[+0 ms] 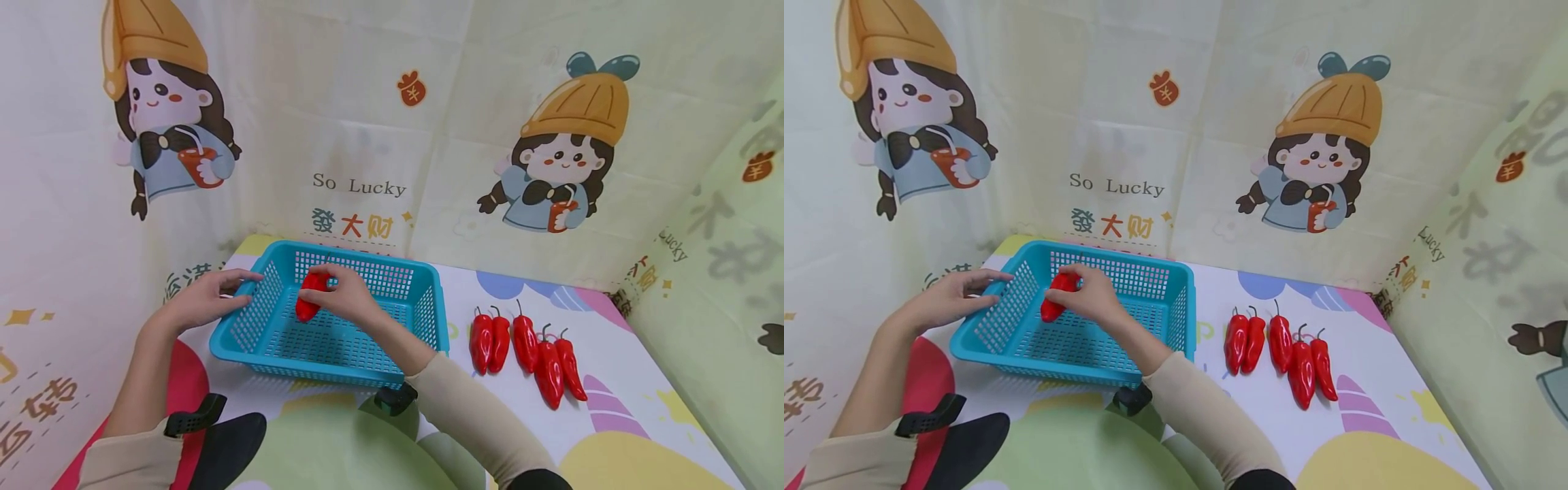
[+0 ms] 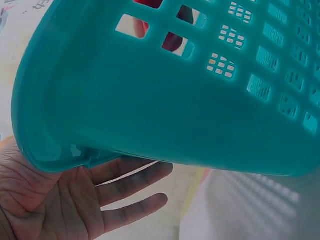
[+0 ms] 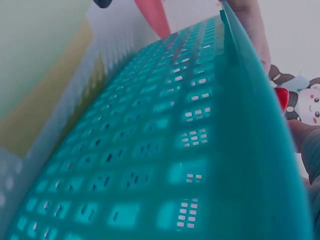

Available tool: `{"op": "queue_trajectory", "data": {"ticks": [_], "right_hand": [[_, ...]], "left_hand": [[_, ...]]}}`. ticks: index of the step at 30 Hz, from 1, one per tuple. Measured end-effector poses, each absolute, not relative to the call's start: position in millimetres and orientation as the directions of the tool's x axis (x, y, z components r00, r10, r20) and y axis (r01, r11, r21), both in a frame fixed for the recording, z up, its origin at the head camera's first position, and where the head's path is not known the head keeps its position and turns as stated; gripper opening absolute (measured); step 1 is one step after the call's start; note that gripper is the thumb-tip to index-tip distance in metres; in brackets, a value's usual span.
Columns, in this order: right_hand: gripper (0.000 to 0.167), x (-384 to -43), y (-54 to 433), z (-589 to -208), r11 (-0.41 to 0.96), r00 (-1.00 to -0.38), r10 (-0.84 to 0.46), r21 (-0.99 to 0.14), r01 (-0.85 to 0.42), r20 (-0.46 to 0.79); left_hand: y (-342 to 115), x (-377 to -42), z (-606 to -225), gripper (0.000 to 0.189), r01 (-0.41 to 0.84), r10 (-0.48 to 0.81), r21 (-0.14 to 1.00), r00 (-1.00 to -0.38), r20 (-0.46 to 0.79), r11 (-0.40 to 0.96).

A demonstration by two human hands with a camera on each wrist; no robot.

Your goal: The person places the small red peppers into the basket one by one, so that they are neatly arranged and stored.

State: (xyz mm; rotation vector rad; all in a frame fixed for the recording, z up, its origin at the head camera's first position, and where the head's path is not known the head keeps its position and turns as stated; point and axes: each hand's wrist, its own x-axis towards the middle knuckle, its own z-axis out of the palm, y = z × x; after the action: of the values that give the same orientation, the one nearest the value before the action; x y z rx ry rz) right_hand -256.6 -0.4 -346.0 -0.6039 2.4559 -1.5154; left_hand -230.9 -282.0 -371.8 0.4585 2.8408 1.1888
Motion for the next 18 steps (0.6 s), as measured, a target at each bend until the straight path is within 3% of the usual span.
{"op": "queue_trajectory", "data": {"ticks": [18], "right_hand": [[0.054, -261, -24, -356, 0.471, -0.908, -0.418, -0.85, -0.235, 0.02]], "left_hand": [[-284, -231, -374, 0.059, 0.287, 0.295, 0.706, -0.949, 0.114, 0.648]]}}
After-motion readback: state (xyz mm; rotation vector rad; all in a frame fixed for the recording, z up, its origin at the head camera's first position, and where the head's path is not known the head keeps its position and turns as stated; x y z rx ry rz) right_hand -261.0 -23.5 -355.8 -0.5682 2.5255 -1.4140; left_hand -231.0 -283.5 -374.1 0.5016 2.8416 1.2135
